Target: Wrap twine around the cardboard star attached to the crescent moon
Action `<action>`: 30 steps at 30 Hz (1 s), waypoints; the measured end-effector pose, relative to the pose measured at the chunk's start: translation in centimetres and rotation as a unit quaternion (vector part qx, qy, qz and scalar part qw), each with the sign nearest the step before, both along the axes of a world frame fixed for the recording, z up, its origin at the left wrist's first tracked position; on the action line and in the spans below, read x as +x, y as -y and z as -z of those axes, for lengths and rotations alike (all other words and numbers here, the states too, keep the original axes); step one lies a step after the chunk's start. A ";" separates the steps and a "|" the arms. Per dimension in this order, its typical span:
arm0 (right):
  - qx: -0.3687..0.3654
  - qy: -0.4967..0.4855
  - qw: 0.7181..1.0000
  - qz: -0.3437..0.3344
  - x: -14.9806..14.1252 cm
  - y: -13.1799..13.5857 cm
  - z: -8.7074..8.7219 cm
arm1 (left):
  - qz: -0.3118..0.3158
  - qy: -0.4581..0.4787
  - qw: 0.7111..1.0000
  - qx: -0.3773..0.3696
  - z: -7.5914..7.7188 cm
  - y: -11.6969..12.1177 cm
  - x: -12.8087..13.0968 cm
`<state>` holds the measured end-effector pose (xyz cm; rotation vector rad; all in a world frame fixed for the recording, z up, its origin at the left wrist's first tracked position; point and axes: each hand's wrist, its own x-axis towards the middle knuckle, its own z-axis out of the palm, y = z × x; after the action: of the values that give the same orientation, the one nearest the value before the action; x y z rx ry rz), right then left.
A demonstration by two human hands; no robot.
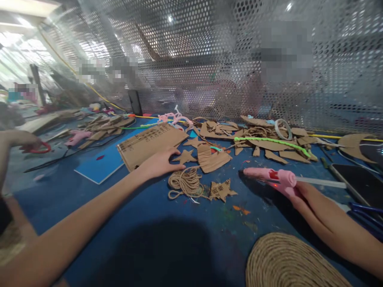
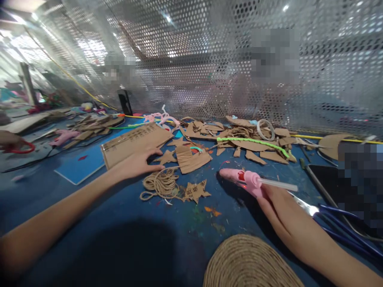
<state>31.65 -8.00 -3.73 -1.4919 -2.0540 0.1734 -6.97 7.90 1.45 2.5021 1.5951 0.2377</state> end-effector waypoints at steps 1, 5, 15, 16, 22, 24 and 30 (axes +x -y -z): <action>-0.003 0.000 1.000 -0.004 0.0 0.0 0.1 | -0.005 0.014 1.000 -0.004 0.2 0.2 -0.2; -0.030 0.005 1.000 0.002 0.4 0.0 0.7 | -0.048 0.116 0.992 -0.009 0.3 0.3 -0.1; 0.161 0.017 0.984 0.081 0.7 2.9 -1.9 | -0.009 0.275 0.953 0.126 -3.1 8.0 2.4; 0.162 0.025 0.984 0.073 0.5 3.4 -1.9 | -0.006 0.279 0.953 0.121 -3.2 9.0 2.6; 0.176 0.070 0.982 0.020 -0.6 6.0 -1.6 | 0.039 0.332 0.942 0.011 -3.1 12.9 3.8; 0.178 0.087 0.980 0.000 -1.0 5.8 -1.6 | 0.054 0.334 0.941 -0.011 -2.9 13.7 4.4; 0.022 0.193 0.976 -0.101 -1.7 1.5 -1.5 | 0.087 0.378 0.918 -0.084 -2.1 13.8 6.2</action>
<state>30.00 -9.47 -2.18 -1.3694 -2.5010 -0.0902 -0.77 -5.91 3.57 2.0118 1.0158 0.8722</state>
